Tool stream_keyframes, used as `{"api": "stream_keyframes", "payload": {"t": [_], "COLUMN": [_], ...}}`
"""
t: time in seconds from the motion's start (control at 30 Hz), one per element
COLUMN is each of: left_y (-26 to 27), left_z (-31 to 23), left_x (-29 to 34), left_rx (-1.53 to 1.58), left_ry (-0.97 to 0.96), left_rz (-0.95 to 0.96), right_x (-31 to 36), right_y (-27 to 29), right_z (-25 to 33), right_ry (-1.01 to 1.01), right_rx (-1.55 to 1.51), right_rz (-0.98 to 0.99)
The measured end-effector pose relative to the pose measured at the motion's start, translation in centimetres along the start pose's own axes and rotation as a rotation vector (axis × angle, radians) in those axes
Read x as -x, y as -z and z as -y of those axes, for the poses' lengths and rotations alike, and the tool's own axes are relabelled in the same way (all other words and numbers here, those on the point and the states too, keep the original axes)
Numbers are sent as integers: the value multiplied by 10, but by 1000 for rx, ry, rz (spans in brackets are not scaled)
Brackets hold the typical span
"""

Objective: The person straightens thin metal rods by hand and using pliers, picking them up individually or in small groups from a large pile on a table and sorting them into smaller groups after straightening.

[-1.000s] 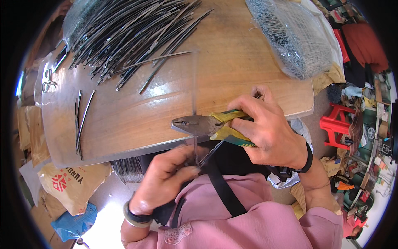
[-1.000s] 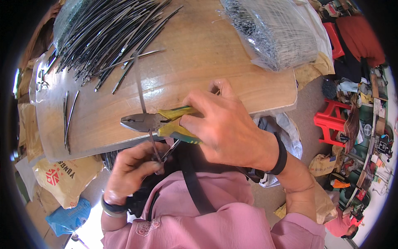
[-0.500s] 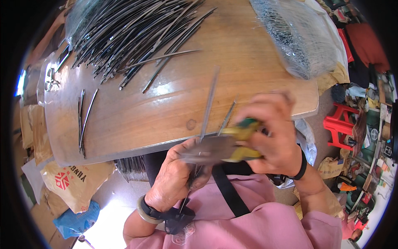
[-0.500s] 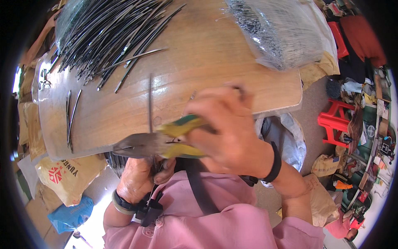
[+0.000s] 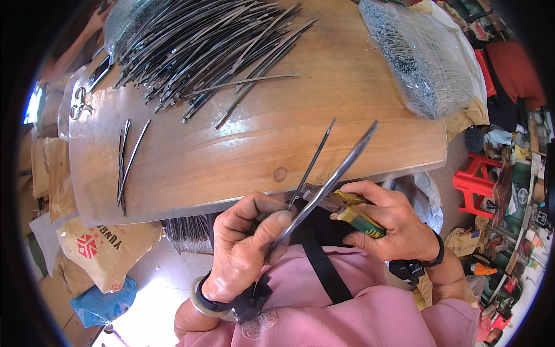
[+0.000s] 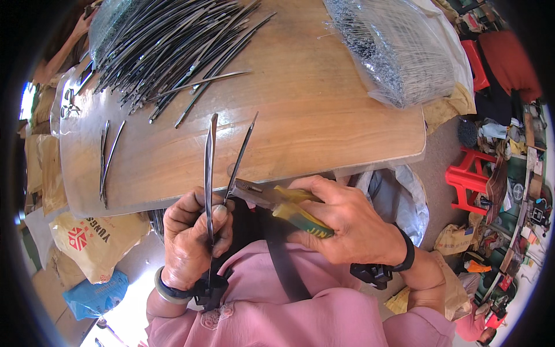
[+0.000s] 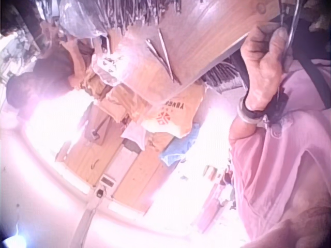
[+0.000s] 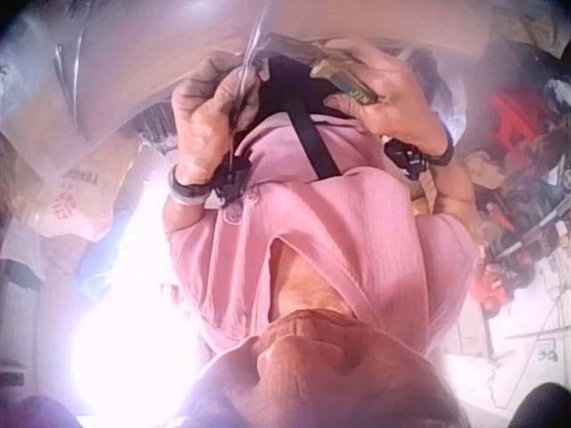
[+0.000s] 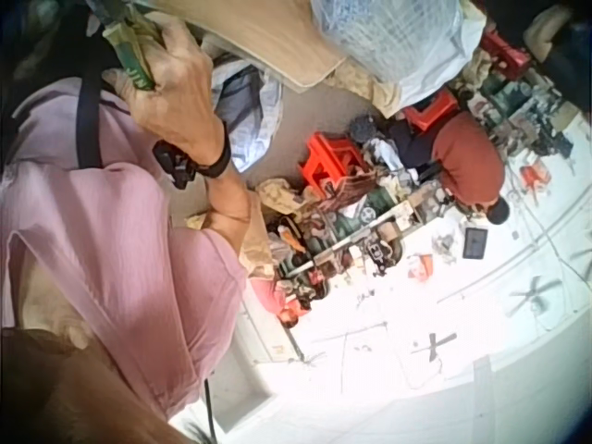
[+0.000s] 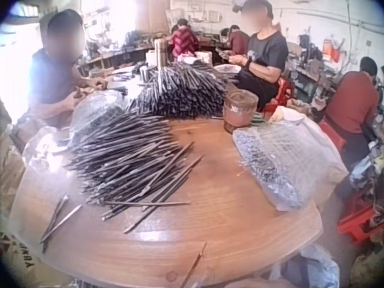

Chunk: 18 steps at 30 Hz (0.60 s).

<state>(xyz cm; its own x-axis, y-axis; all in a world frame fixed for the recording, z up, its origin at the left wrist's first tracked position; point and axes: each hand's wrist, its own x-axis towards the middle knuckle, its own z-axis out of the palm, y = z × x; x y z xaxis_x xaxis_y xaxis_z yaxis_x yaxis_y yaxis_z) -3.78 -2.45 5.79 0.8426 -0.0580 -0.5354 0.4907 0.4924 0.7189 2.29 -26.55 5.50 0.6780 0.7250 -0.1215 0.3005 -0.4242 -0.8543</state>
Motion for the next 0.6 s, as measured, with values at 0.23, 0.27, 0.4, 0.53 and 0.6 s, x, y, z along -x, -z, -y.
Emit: {"api": "stream_keyframes", "payload": {"t": [0.23,0.27,0.4,0.53,0.6], "left_y": [2,3,3,3,7], "left_z": [0,1,6,8,1], "left_x": [-3,-3,-5,2,-2], "left_rx": [77,73,5,-2,45], "left_ry": [62,61,63,16,68], "left_rz": [19,18,-2,-59,0], "right_x": [-6,-6,-1,-1,-6], "right_y": [-6,-7,-9,-21,-21], "right_z": [2,1,1,-3,-6], "right_ry": [48,86,57,133,147], "right_rx": [-33,0,9,73,-4], "right_rz": [43,49,135,103,98]}}
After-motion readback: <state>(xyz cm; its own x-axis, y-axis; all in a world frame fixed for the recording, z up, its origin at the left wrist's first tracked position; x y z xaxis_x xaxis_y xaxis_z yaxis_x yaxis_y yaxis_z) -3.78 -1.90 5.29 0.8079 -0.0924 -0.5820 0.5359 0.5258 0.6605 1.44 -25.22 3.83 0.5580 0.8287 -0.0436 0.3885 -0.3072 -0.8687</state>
